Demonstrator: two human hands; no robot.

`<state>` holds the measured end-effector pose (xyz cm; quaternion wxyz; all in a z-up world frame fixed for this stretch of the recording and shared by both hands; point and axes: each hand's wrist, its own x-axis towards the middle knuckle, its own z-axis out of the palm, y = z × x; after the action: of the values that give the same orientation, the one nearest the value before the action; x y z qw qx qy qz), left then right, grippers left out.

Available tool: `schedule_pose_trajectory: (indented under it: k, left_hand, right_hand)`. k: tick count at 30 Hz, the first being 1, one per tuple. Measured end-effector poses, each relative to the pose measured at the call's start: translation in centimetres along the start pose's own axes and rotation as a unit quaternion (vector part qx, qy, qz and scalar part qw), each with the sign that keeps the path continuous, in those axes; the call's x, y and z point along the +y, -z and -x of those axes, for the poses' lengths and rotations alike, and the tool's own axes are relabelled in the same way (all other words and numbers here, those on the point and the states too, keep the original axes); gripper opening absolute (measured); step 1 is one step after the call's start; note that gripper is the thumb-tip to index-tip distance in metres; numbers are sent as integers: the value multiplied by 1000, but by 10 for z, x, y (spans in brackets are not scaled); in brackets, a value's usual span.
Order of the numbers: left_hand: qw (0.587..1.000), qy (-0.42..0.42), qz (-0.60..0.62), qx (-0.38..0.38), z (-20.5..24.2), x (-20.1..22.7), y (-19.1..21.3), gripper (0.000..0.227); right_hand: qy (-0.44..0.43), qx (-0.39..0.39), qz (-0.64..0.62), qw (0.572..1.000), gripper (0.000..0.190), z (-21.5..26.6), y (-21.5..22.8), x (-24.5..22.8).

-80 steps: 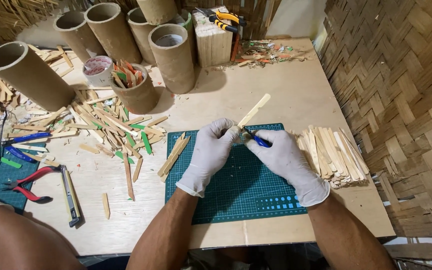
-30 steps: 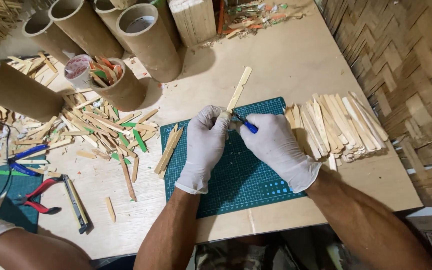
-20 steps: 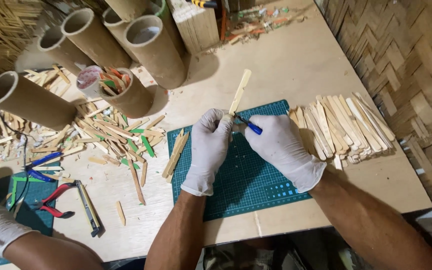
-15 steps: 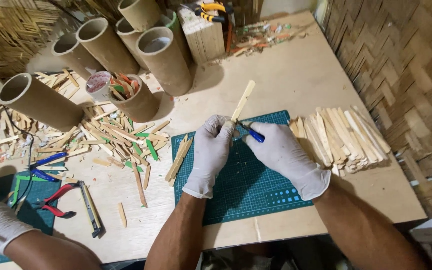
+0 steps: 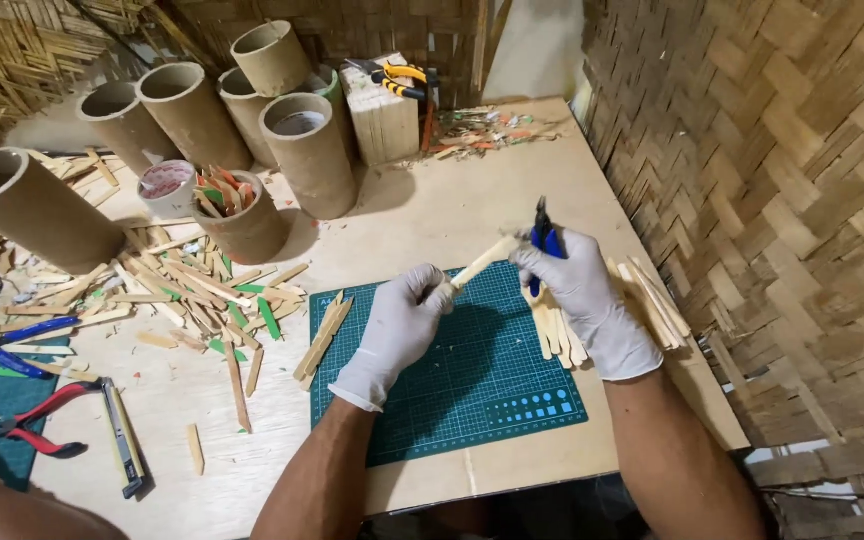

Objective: The person is using a pair of small cutters to precisely trim and shape a popsicle stick on a cutting mat for a craft project.

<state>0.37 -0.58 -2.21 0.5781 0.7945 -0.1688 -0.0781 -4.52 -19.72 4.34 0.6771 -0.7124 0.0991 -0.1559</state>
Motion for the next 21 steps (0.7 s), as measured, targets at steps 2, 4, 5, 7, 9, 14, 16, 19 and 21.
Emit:
schedule_pose_trajectory:
  k: [2, 4, 5, 7, 9, 14, 16, 19, 21]
  left_hand:
    - [1000, -8, -15, -8, 1, -2, -1, 6]
    - [999, -14, -28, -14, 2, -4, 0, 5]
    - [999, -15, -35, -21, 1, -4, 1, 4]
    - [999, -12, -38, -26, 3, 0, 3, 4]
    - [998, -25, -54, -14, 6, 10, 7, 7]
    - [997, -44, -65, 21, 6, 12, 7, 9]
    - [996, -49, -57, 42, 6, 17, 6, 10]
    - [991, 26, 101, 79, 8, 19, -2, 22]
    - [974, 27, 211, 81, 6, 9, -15, 26]
  right_hand:
    - [-8, -8, 35, 999, 24, -4, 4, 14]
    - [-17, -18, 71, 997, 23, -5, 5, 23]
    - [-24, -15, 63, 998, 23, -5, 4, 25]
    - [-33, -14, 59, 998, 23, -3, 1, 27]
    - [-34, -1, 18, 999, 21, -2, -4, 26]
    - [-45, 29, -24, 998, 19, 0, -10, 29]
    - [-42, 36, -35, 998, 19, 0, -12, 30]
    - [-18, 54, -127, 990, 19, 3, -17, 35]
    - [-58, 65, -223, 971, 13, 10, -26, 29]
